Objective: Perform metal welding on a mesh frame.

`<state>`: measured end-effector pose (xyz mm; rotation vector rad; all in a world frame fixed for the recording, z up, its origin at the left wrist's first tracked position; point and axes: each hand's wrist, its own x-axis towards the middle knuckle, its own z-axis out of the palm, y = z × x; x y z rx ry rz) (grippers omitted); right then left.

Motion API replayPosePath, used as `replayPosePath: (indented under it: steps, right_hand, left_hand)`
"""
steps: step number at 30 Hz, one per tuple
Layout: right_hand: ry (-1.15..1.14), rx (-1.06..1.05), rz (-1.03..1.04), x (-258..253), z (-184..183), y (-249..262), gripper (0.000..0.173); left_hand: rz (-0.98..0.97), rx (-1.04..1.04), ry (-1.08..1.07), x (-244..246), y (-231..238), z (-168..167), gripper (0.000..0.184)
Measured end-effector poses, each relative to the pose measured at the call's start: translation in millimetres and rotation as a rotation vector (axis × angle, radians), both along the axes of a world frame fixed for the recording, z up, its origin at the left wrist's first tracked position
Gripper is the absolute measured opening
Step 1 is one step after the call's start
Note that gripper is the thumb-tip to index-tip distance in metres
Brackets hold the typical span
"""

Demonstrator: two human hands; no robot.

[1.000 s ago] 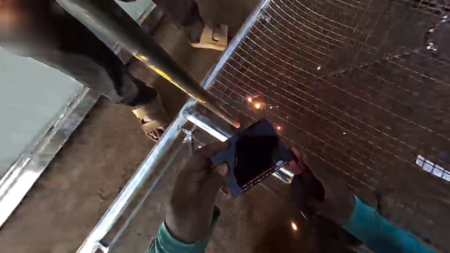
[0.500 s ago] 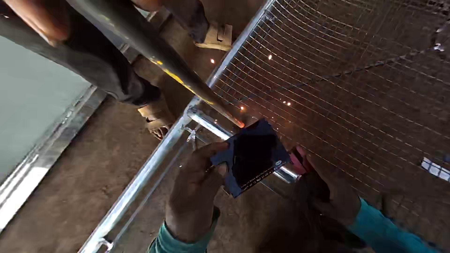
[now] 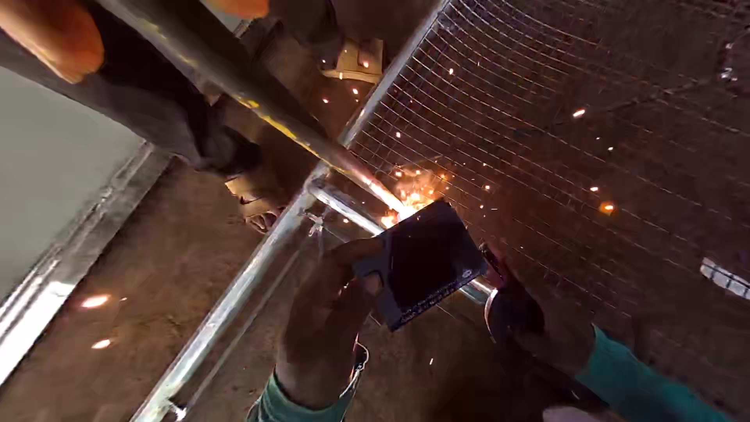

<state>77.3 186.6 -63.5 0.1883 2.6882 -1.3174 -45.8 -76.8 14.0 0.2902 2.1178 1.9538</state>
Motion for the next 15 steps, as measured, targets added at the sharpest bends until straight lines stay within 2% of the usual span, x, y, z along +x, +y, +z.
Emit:
replayPosePath:
  steps: [1, 2, 3, 5, 6, 7, 8, 11, 14, 15]
  right_hand:
    - [-0.16, -0.043, -0.045, -12, 33, -11, 0.078]
    - [-0.282, -0.042, -0.076, -20, 51, -18, 0.076]
    - [-0.306, -0.031, -0.079, -21, 53, -18, 0.076]
    - [-0.147, -0.006, -0.029, -4, 19, -5, 0.078]
    - [-0.097, 0.028, -0.002, 4, -4, 5, 0.086]
    - [-0.13, 0.034, -0.01, 7, -13, 8, 0.092]
    - [-0.219, -0.004, -0.017, 6, -10, 9, 0.095]
    - [-0.03, 0.012, 0.021, 15, -39, 18, 0.098]
    - [0.065, 0.027, -0.048, 16, -38, 19, 0.082]
    - [0.098, 0.005, -0.044, 16, -35, 25, 0.088]
  left_hand:
    - [-0.017, 0.022, 0.022, -1, -1, -4, 0.029]
    - [-0.045, 0.046, 0.036, -2, -4, -7, 0.03]
    - [-0.048, 0.066, 0.037, -2, -4, -9, 0.03]
    - [-0.015, 0.042, 0.005, 0, -5, -10, 0.032]
    - [-0.003, 0.02, -0.001, 0, -3, -8, 0.031]
    - [-0.024, 0.021, 0.009, 0, -5, -9, 0.031]
    - [-0.035, 0.015, 0.024, 0, -5, -9, 0.032]
    - [-0.007, -0.001, 0.005, 1, -2, -6, 0.03]
    - [-0.063, 0.124, 0.12, -3, -12, -20, 0.034]
    - [-0.093, 0.19, 0.167, -5, -18, -26, 0.035]
